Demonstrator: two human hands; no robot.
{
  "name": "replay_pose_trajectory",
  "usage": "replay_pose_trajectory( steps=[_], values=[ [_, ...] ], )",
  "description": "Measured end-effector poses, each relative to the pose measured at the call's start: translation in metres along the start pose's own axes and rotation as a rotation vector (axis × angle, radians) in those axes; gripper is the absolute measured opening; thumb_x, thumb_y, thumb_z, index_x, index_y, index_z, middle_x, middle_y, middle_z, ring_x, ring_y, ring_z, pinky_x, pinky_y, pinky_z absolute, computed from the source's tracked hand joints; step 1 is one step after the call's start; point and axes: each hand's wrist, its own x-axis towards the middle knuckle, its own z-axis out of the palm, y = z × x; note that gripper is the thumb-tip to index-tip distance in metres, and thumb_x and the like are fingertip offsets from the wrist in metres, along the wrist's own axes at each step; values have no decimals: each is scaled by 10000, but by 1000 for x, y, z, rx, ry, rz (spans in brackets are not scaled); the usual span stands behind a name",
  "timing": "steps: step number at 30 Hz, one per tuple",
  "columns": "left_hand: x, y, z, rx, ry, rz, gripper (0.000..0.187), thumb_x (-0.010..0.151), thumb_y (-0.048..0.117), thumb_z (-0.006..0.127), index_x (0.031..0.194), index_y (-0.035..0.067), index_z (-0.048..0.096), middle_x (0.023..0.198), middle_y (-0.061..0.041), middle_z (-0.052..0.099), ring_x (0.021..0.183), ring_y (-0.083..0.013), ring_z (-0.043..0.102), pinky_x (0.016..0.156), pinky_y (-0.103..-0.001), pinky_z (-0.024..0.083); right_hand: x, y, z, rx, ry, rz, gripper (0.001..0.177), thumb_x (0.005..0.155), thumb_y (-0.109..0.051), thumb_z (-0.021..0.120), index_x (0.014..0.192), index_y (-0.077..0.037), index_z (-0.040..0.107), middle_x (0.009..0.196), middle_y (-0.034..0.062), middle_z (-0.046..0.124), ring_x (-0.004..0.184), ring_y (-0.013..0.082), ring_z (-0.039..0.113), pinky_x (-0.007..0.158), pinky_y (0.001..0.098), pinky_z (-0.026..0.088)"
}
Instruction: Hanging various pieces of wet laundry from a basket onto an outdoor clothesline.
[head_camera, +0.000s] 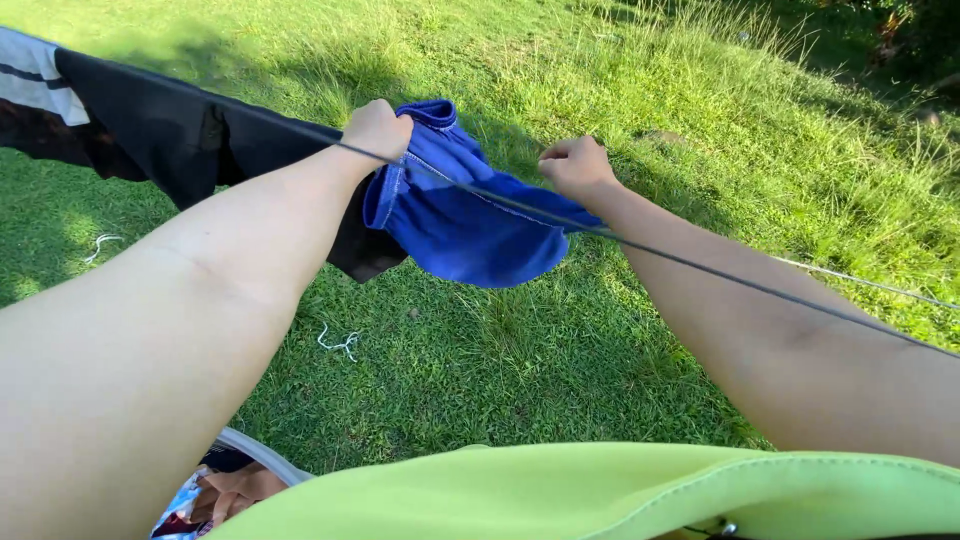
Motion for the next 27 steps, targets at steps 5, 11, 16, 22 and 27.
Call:
replay_pose_trajectory(
  steps=[5, 11, 16, 22, 27],
  values=[
    [-20, 15, -20, 72, -52, -125, 515, 962, 452, 687, 1110, -39, 739, 1177, -294, 700, 1132, -433, 672, 989, -468, 530, -48, -8, -14, 542, -149, 199, 356, 972, -355, 683, 972, 0, 695, 852, 120, 732, 740, 257, 699, 644, 414, 518],
    [-34, 32, -33, 97, -66, -308, 543, 926, 456, 732, 1238, 16, 672, 1303, -241, 635, 1197, -399, 624, 994, -468, 506, -87, 19, 4, 367, -736, 607, 302, 947, -333, 710, 1037, -44, 710, 976, 133, 742, 932, 258, 704, 753, 383, 546],
    [-33, 23, -24, 124, -69, -316, 597, 880, 433, 795, 1254, -6, 639, 1307, -240, 642, 1203, -391, 630, 992, -452, 516, -106, 10, 8, 522, -434, 678, 328, 950, -290, 728, 1247, -221, 611, 1316, 48, 576, 1263, 306, 534, 1030, 506, 483],
    [-15, -6, -9, 163, -40, -298, 590, 860, 441, 822, 1191, -15, 651, 1228, -236, 670, 1143, -391, 653, 940, -460, 534, -89, 27, 13, 765, -444, 493, 355, 931, -338, 676, 1229, -145, 674, 1249, 26, 697, 1164, 254, 628, 1092, 578, 379],
    [-23, 6, -17, 184, -54, -298, 560, 879, 467, 815, 1144, -13, 699, 1217, -232, 687, 1132, -389, 668, 947, -453, 541, -88, 9, -7, 835, -256, 423, 370, 898, -314, 736, 1149, -46, 694, 1042, 125, 785, 901, 267, 782, 939, 500, 627]
  ],
)
